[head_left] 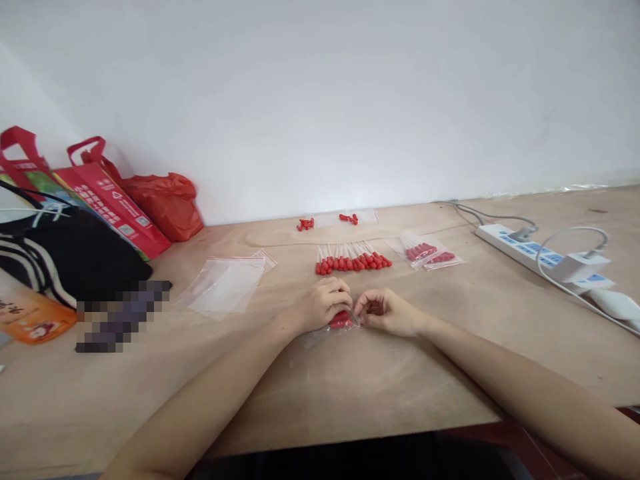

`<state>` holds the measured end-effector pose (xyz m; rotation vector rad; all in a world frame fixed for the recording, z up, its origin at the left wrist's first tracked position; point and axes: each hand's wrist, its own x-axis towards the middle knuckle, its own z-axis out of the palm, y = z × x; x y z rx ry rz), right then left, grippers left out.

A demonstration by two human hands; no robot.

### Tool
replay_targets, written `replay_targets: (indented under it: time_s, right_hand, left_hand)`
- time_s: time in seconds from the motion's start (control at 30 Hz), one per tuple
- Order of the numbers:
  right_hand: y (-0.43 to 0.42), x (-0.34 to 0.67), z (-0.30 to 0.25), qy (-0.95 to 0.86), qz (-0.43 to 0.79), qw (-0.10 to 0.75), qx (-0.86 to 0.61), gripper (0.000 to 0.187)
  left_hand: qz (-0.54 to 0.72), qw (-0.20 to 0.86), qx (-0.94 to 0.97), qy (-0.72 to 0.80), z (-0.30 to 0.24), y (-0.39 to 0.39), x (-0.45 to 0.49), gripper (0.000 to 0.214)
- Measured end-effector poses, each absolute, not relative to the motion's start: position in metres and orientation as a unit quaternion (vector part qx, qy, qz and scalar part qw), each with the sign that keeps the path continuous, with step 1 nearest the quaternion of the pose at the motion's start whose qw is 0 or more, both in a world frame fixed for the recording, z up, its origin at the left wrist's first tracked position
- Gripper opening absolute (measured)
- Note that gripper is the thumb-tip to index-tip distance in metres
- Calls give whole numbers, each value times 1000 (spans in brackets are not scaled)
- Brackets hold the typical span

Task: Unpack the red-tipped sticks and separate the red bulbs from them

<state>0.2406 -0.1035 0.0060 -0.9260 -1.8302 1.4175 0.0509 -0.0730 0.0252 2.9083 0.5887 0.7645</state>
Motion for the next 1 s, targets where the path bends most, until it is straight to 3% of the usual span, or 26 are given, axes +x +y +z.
replay_targets:
  time_s: [0.23, 0.4, 0.7, 0.87, 1.0]
  right_hand:
    - [-105, 246, 6, -898, 111, 341, -256, 15]
    - [-101, 247, 4, -925, -61, 320, -193, 20]
    - [-97, 251, 12, -950, -100, 226, -190, 29]
    - [-100, 251, 18, -953, -53, 211, -209, 22]
    - [-104, 252, 19, -953, -40, 212, -211, 18]
  left_hand:
    - [237, 41, 954, 178, 26, -72, 49, 19]
    - [201, -12, 973, 111, 29, -74, 51, 22]
    - [130, -18, 987, 98, 43, -77, 49, 25]
    - [64, 1, 987, 147, 70, -81, 46, 17]
    - [102, 39, 978, 178, 69, -82, 43, 13]
